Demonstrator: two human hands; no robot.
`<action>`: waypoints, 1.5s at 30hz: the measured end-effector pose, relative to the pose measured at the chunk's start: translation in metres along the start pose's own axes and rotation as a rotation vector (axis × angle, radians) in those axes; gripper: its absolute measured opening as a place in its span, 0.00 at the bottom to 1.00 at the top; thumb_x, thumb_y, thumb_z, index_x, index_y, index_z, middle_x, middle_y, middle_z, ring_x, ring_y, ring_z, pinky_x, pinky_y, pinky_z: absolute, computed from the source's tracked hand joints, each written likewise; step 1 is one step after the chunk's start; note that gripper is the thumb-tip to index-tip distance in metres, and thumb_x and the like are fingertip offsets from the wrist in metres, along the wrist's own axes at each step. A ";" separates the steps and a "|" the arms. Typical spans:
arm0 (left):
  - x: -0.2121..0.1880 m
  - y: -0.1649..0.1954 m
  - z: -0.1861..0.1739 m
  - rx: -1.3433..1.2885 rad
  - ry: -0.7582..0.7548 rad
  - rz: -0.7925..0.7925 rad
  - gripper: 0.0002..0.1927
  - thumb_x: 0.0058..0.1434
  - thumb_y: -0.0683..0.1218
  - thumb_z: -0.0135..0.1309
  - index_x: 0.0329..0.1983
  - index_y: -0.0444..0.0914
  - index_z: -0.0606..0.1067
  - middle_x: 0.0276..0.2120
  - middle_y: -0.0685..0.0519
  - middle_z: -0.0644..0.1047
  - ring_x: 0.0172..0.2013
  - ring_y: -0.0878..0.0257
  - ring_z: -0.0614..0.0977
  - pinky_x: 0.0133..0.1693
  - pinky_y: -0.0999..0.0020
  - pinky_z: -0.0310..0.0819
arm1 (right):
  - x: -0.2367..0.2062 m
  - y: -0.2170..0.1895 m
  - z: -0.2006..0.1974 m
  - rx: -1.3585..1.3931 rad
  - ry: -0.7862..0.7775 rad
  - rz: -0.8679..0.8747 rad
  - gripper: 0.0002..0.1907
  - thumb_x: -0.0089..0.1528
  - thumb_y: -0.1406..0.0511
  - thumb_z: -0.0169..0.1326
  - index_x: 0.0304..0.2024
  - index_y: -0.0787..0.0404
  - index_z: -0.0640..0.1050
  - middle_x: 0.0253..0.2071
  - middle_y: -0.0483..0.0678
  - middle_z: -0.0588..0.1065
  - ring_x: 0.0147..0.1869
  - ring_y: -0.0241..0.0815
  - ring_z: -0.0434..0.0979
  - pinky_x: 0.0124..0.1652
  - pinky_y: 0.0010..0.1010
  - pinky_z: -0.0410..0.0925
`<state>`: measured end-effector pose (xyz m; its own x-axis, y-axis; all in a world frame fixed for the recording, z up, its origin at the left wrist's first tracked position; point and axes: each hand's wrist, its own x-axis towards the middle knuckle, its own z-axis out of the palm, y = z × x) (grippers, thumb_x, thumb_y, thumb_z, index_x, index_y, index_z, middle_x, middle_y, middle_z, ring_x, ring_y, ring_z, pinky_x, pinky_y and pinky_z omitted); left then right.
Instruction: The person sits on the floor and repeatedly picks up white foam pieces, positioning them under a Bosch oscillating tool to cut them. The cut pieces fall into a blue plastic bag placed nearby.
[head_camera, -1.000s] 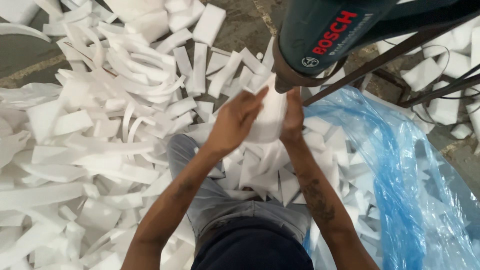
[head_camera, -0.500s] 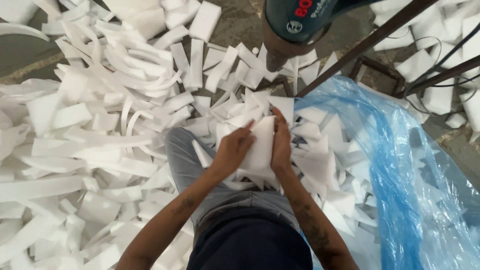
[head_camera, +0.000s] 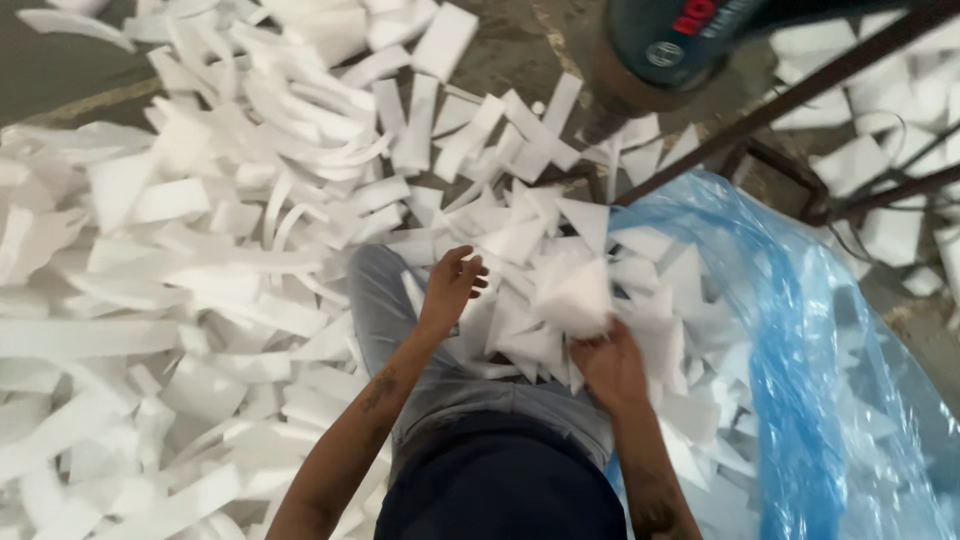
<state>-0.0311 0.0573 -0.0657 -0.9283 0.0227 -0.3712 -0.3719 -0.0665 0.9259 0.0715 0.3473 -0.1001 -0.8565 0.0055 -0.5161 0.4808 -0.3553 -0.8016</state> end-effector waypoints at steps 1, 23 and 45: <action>0.003 -0.010 -0.009 0.004 0.040 0.014 0.26 0.67 0.51 0.52 0.63 0.32 0.68 0.39 0.47 0.82 0.37 0.61 0.84 0.37 0.69 0.79 | -0.006 -0.011 -0.008 0.836 -0.072 0.093 0.27 0.70 0.54 0.54 0.64 0.65 0.67 0.60 0.57 0.69 0.57 0.56 0.71 0.53 0.46 0.72; 0.072 -0.040 -0.069 1.358 0.101 0.457 0.10 0.67 0.48 0.52 0.42 0.39 0.79 0.41 0.45 0.80 0.44 0.46 0.82 0.45 0.50 0.77 | 0.040 -0.008 0.065 -1.328 -0.442 -0.138 0.37 0.58 0.55 0.63 0.67 0.59 0.68 0.69 0.54 0.64 0.71 0.53 0.65 0.66 0.42 0.62; 0.164 -0.015 -0.120 1.240 0.358 0.087 0.13 0.60 0.42 0.52 0.48 0.38 0.76 0.50 0.43 0.77 0.46 0.44 0.82 0.43 0.49 0.78 | 0.023 0.023 0.000 -1.349 0.151 -0.115 0.29 0.60 0.58 0.52 0.64 0.55 0.72 0.61 0.59 0.71 0.63 0.61 0.71 0.61 0.46 0.63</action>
<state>-0.1775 -0.0574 -0.1487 -0.9685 -0.2145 -0.1262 -0.2446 0.9143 0.3230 0.0634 0.3393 -0.1306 -0.9169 0.1053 -0.3851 0.2915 0.8356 -0.4656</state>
